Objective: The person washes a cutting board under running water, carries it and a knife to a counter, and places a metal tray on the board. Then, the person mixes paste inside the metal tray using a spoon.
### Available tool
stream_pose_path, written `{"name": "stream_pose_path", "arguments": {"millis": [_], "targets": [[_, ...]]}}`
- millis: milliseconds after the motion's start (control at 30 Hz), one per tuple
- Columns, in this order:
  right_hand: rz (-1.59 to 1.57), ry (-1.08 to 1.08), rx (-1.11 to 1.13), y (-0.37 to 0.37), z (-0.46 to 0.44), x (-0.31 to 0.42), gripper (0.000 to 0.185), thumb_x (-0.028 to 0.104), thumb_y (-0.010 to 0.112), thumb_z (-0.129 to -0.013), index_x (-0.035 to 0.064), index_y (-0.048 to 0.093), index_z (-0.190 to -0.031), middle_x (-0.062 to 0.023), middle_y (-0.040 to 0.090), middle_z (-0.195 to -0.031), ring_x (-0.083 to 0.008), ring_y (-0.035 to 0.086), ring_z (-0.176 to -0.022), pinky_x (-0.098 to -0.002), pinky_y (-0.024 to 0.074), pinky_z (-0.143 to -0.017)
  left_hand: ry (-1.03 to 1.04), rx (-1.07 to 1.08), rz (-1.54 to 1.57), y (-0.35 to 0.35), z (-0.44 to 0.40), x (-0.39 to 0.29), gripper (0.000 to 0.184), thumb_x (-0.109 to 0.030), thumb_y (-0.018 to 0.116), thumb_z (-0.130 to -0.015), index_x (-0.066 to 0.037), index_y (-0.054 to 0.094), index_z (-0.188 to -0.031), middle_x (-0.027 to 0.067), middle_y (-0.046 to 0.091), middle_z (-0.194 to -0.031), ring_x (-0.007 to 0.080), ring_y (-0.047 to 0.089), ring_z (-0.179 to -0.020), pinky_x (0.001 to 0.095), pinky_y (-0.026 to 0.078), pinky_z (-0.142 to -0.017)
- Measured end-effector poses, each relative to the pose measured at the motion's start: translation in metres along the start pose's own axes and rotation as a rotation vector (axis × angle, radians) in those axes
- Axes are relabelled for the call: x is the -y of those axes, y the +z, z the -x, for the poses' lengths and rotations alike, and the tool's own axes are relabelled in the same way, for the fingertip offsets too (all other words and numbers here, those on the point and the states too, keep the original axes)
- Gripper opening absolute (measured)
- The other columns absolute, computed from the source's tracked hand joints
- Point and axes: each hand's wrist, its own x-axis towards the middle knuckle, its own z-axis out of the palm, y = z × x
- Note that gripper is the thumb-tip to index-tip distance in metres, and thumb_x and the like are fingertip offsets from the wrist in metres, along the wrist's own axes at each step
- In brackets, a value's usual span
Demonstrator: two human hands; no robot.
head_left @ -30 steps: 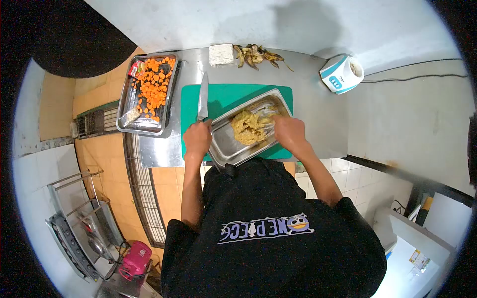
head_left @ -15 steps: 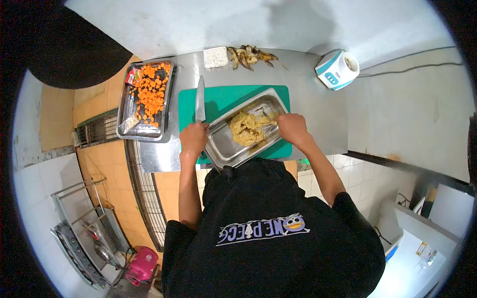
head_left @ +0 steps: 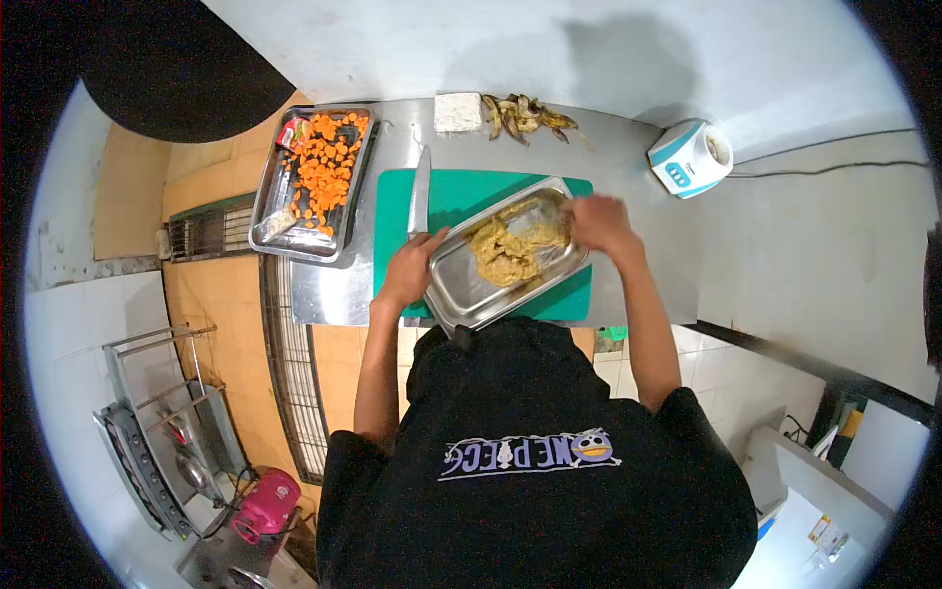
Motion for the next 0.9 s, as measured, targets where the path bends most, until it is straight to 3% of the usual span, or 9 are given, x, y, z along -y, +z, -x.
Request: {"name": "stream_pose_path", "arguments": {"millis": [133,200,300,367,433,533,700,767,900], "targets": [[0.157,-0.108,-0.026,0.000,-0.041,0.022,0.022,0.019,0.057,-0.084,0.0204,0.075,-0.096,-0.0149,0.072,-0.086,-0.0347,0.071,-0.083,-0.0483,0.0552,-0.070,0.081,-0.035,0.003,-0.001,-0.002,-0.001,0.060,0.005,0.049,-0.083,-0.010,0.055,-0.141,0.0237,0.060,-0.129,0.0417,0.059,-0.117,0.0468,0.049,-0.098],[0.160,-0.397,-0.079,0.014,-0.051,0.047,0.016,0.021,0.063,-0.079,0.0092,0.074,-0.079,-0.0163,0.074,-0.088,-0.0340,0.072,-0.083,-0.0505,0.0561,-0.071,0.054,-0.001,0.011,-0.009,-0.004,-0.006,0.060,0.005,0.049,-0.083,-0.011,0.054,-0.141,0.0243,0.060,-0.129,0.0417,0.059,-0.116,0.0469,0.049,-0.098],[0.172,-0.478,-0.081,0.007,-0.044,0.059,0.013,0.020,0.064,-0.080,0.0105,0.073,-0.077,-0.0160,0.073,-0.083,-0.0345,0.072,-0.080,-0.0505,0.0554,-0.068,-0.037,0.046,-0.017,-0.024,0.002,-0.019,0.054,0.001,0.050,-0.085,-0.010,0.056,-0.138,0.0237,0.062,-0.125,0.0414,0.062,-0.112,0.0480,0.051,-0.093],[0.138,-0.462,-0.051,-0.007,-0.038,0.045,0.011,0.017,0.063,-0.080,0.0121,0.073,-0.077,-0.0159,0.072,-0.081,-0.0354,0.071,-0.079,-0.0500,0.0549,-0.067,-0.088,0.068,-0.056,-0.036,0.006,-0.031,0.048,-0.002,0.051,-0.088,-0.010,0.059,-0.134,0.0226,0.064,-0.122,0.0411,0.064,-0.107,0.0489,0.053,-0.088],[0.107,-0.436,-0.123,-0.009,-0.037,0.029,0.013,0.018,0.062,-0.081,0.0137,0.074,-0.079,-0.0159,0.071,-0.081,-0.0368,0.070,-0.077,-0.0504,0.0544,-0.065,-0.403,0.077,-0.230,-0.043,0.013,-0.044,0.035,-0.011,0.056,-0.092,-0.010,0.063,-0.126,0.0181,0.069,-0.110,0.0396,0.068,-0.096,0.0506,0.055,-0.078],[0.223,-0.559,-0.002,0.009,-0.049,0.048,0.016,0.020,0.060,-0.083,0.0138,0.076,-0.083,-0.0160,0.073,-0.085,-0.0368,0.071,-0.078,-0.0508,0.0550,-0.067,-0.253,-0.049,-0.211,-0.013,0.015,-0.016,0.026,-0.017,0.059,-0.093,-0.012,0.067,-0.118,0.0154,0.071,-0.101,0.0378,0.069,-0.089,0.0507,0.055,-0.072],[0.288,-0.603,0.078,0.015,-0.039,0.075,0.017,0.020,0.062,-0.080,0.0105,0.076,-0.082,-0.0195,0.073,-0.089,-0.0365,0.072,-0.081,-0.0504,0.0559,-0.068,-0.335,0.040,-0.237,-0.028,0.011,-0.028,0.029,-0.017,0.061,-0.092,-0.018,0.069,-0.120,0.0167,0.072,-0.098,0.0376,0.070,-0.089,0.0499,0.056,-0.073],[0.340,-0.634,0.154,0.005,-0.033,0.065,0.016,0.014,0.068,-0.071,0.0175,0.075,-0.084,-0.0132,0.072,-0.080,-0.0344,0.071,-0.077,-0.0462,0.0547,-0.063,-0.352,0.049,-0.227,-0.029,0.011,-0.027,0.030,-0.017,0.061,-0.092,-0.020,0.069,-0.120,0.0171,0.072,-0.097,0.0376,0.070,-0.088,0.0498,0.056,-0.073],[0.199,-0.419,0.114,-0.009,-0.026,0.024,0.024,0.015,0.073,-0.070,0.0186,0.077,-0.094,-0.0116,0.074,-0.087,-0.0319,0.073,-0.085,-0.0481,0.0565,-0.068,-0.343,0.014,-0.206,-0.020,0.014,-0.022,0.031,-0.017,0.061,-0.092,-0.021,0.068,-0.122,0.0174,0.072,-0.095,0.0379,0.070,-0.088,0.0499,0.056,-0.073]]}}
